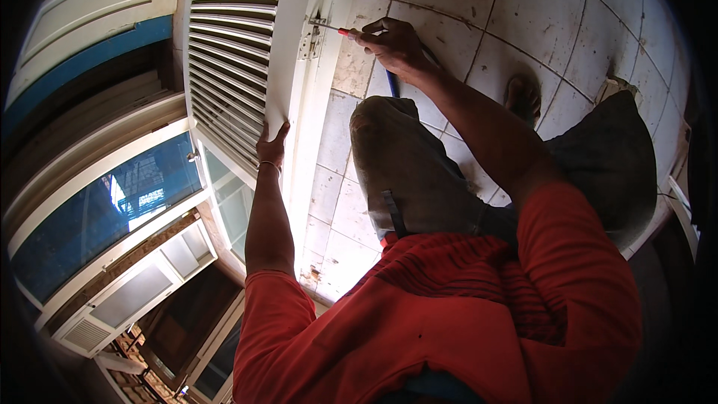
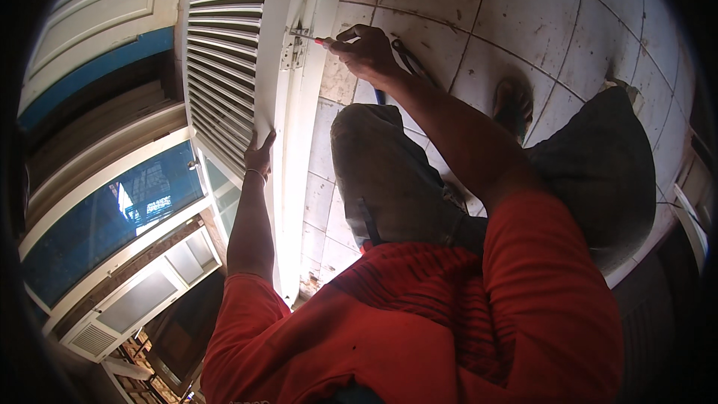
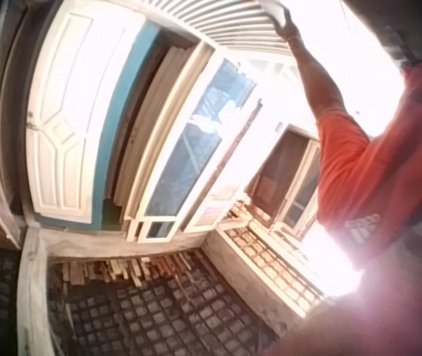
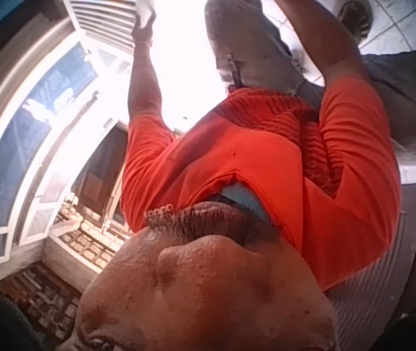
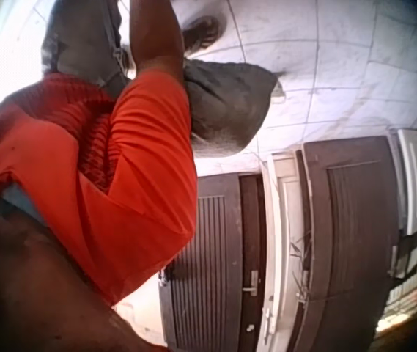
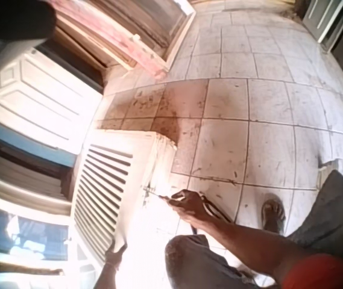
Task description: The person repairs a wooden door by using a screwdriver and pliers to manipulate a hinge and other hardware while the door lies on the floor.
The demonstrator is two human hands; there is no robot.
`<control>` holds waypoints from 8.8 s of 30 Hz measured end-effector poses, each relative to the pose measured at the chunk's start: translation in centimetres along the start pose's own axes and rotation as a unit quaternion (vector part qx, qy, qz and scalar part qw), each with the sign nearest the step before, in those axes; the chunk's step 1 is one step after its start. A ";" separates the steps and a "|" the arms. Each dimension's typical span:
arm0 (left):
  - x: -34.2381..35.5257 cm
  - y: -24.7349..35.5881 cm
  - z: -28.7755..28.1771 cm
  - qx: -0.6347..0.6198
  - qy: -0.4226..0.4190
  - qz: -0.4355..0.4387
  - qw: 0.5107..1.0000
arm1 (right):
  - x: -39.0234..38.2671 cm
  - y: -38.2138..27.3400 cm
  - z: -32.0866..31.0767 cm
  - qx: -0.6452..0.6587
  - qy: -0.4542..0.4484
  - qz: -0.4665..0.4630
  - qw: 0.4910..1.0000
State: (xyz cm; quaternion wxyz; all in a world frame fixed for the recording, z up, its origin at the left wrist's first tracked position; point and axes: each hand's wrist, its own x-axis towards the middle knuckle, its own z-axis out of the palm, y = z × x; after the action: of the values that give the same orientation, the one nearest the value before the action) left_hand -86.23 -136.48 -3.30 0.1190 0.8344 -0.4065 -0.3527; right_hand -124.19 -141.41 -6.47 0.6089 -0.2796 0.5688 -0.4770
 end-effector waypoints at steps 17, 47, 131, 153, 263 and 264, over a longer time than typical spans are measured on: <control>-1.0 0.9 -0.3 -0.016 -0.008 0.001 1.000 | 0.7 2.2 -0.8 0.069 -0.042 0.067 0.995; 0.0 0.0 -0.4 0.036 -0.005 0.014 0.999 | 1.0 2.0 -0.9 0.058 -0.044 0.051 0.996; -0.3 0.1 -0.5 0.022 -0.008 0.031 0.999 | 1.2 -0.5 -0.3 0.057 -0.030 0.049 0.997; -0.1 -0.3 -0.6 0.057 0.013 0.039 0.998 | -4.0 1.5 3.6 0.053 -0.128 0.179 0.974; 2.3 -2.8 -1.1 0.025 0.004 0.074 0.997 | 1.7 2.0 0.1 -0.255 -0.007 -0.208 0.944; 2.1 -2.4 -1.0 0.016 -0.002 0.065 0.998 | 1.7 1.9 0.0 -0.254 -0.005 -0.207 0.945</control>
State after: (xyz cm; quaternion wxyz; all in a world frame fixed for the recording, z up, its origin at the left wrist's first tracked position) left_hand -83.22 -136.62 -4.79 0.1271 0.8076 -0.4655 -0.3391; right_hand -123.84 -142.18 -8.83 0.4083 -0.5389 0.5974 -0.4313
